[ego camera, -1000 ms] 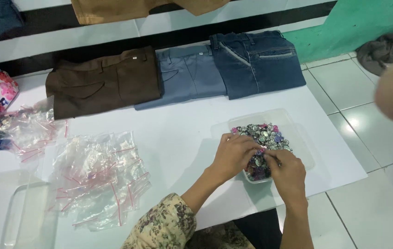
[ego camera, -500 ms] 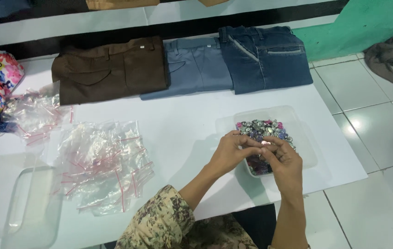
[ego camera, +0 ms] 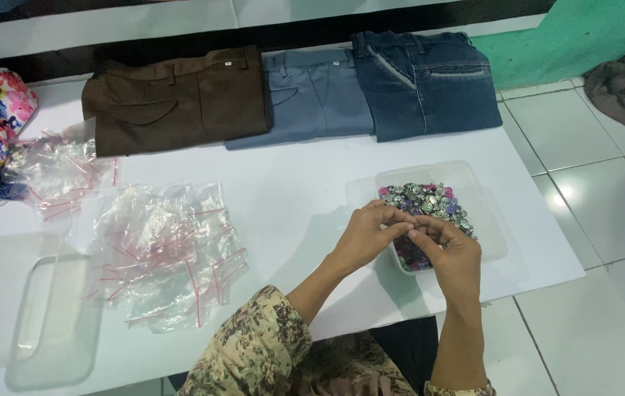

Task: Bagging small metal buttons into plastic zip-lock bags

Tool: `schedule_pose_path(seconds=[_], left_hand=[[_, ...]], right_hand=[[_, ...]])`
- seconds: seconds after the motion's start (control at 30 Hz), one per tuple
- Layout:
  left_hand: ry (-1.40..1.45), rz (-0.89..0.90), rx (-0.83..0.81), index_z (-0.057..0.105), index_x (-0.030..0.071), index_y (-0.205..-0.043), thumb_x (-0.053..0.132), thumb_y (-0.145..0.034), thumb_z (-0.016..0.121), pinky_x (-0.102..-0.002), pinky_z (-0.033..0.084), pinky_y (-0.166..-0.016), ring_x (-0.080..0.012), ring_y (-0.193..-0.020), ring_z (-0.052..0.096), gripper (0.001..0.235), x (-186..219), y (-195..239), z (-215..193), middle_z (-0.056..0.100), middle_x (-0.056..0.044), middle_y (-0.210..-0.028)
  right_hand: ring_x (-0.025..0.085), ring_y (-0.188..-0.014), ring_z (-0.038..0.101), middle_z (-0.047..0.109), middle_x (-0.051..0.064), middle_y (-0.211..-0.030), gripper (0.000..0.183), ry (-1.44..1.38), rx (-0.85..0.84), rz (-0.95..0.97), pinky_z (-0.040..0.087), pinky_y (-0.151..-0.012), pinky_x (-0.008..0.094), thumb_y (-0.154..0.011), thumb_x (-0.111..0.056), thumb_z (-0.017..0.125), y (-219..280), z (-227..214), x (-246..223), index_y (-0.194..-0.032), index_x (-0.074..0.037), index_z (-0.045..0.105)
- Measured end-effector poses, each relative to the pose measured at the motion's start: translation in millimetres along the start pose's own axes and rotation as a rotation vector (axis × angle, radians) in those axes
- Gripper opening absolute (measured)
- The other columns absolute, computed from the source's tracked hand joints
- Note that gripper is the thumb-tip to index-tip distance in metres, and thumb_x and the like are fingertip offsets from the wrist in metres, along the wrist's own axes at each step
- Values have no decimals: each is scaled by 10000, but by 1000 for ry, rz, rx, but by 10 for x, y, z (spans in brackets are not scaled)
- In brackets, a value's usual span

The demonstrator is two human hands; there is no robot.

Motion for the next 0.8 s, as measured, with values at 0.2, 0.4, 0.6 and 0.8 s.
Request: schedule_pose_path(seconds=[0.2, 0.4, 0.6, 0.8], left_hand=[[58, 51, 39, 762, 147, -1009, 205, -938, 718, -463, 314, -1199, -219, -873, 765, 103, -65, 13, -8, 779, -10, -803], [108, 57, -1, 767, 126, -1095, 137, -964, 685, -524, 273, -1222, -283, -964, 754, 155, 72, 44, -70, 788, -74, -865], [128, 30, 36, 777, 128, -1086, 195, -905, 775, -482, 278, -1239, -263, -972, 758, 193, 62, 74, -79, 793, -48, -856], [195, -137, 124, 716, 113, -1128, 258, -956, 725, -406, 524, -956, -181, -848, 755, 225, -69, 8, -89, 779, -54, -873]], right_hand=[[210, -770, 710, 761, 210, -859, 191, 46, 23, -1, 569, -728, 358, -870, -31, 845, 45, -16, -158, -1025, 54, 774], [152, -719, 632, 721, 132, -782, 94, 126, 17, -82, 517, -714, 321, -976, -67, 770, 41, -34, -23, -1023, 14, 778], [160, -830, 633, 749, 156, -891, 91, 145, -29, -124, 520, -777, 357, -1016, -66, 714, 18, -4, -125, -1020, 3, 774], [352, -862, 650, 689, 217, -937, 110, 396, -102, -177, 484, -779, 433, -1021, 12, 671, -193, 127, -312, -1061, 42, 769]])
Point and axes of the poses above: each hand's wrist, its own y-axis away from the middle knuckle, its own z-axis out of the palm, x = y × z, the point moved 6 cm from there along -y, towards the middle knuckle
